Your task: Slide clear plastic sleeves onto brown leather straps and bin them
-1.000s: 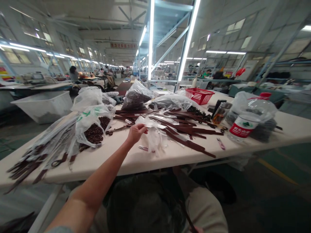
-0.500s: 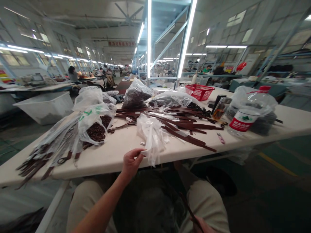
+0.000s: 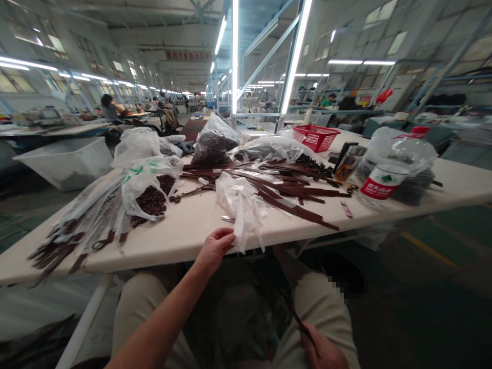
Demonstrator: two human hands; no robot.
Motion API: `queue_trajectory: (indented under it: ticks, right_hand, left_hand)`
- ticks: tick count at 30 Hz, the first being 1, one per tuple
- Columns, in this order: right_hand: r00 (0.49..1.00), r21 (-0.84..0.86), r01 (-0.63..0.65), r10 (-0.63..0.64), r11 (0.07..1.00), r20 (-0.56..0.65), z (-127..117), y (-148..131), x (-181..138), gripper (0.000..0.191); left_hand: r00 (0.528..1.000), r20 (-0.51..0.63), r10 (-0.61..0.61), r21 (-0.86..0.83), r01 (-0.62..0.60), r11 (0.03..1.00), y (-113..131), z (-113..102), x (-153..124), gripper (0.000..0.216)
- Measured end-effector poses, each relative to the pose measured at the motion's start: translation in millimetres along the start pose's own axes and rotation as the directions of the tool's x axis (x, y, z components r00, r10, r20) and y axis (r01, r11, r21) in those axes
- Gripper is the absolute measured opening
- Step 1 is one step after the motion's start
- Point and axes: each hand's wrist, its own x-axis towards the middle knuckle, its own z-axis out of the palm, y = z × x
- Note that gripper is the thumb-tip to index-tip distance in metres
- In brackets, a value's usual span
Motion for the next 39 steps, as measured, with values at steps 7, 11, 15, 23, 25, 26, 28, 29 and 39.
queue_trajectory:
  ticks: [7,11,15,23,25,26,28,29,39]
  right_hand:
    - [0.996,0.062,-0.08,0.078,0.995,0.035,-1.4,-6.8,-1.4,0.04]
    - [0.968,0.145,-0.223,0.202,0.964,0.149,-17.9,-28.8,14.0,0.04]
    - [0.952,0.148,-0.243,0.207,0.959,0.224,-42.5,-68.1,41.4,0.043]
    - [0.889,0.213,-0.255,0.142,0.943,0.435,-70.2,-131.3,73.8,0.042]
    - [0.878,0.253,-0.294,0.155,0.922,0.454,-68.3,-136.0,79.1,0.042]
    - [0.876,0.27,-0.313,0.167,0.91,0.453,-66.7,-137.0,81.9,0.042]
    - [0.875,0.307,-0.349,0.191,0.886,0.445,-62.8,-137.4,87.8,0.042]
    - [0.875,0.323,-0.362,0.2,0.874,0.44,-60.7,-137.2,90.8,0.042]
    - [0.873,0.325,-0.393,0.237,0.861,0.426,-49.5,-138.1,107.4,0.04]
  left_hand:
    - [0.954,0.05,-0.297,-0.073,0.3,0.951,-8.1,0.8,-17.6,0.041]
    - [0.918,0.143,-0.37,0.051,0.366,0.929,-4.8,2.7,-16.8,0.018]
    - [0.911,0.182,-0.369,0.122,0.352,0.928,-7.2,8.2,-21.6,0.025]
    - [0.91,0.135,-0.393,0.003,0.396,0.918,-31.7,13.3,-39.5,0.031]
    - [0.908,0.101,-0.407,-0.023,0.412,0.911,-34.1,13.4,-38.8,0.026]
    - [0.905,0.095,-0.414,-0.027,0.418,0.908,-34.5,13.4,-38.1,0.024]
    - [0.902,0.1,-0.421,-0.023,0.425,0.905,-34.0,13.5,-37.0,0.022]
    - [0.902,0.107,-0.419,-0.02,0.423,0.906,-33.5,13.6,-36.8,0.022]
    - [0.909,0.149,-0.389,-0.001,0.394,0.919,-37.9,12.7,-34.4,0.023]
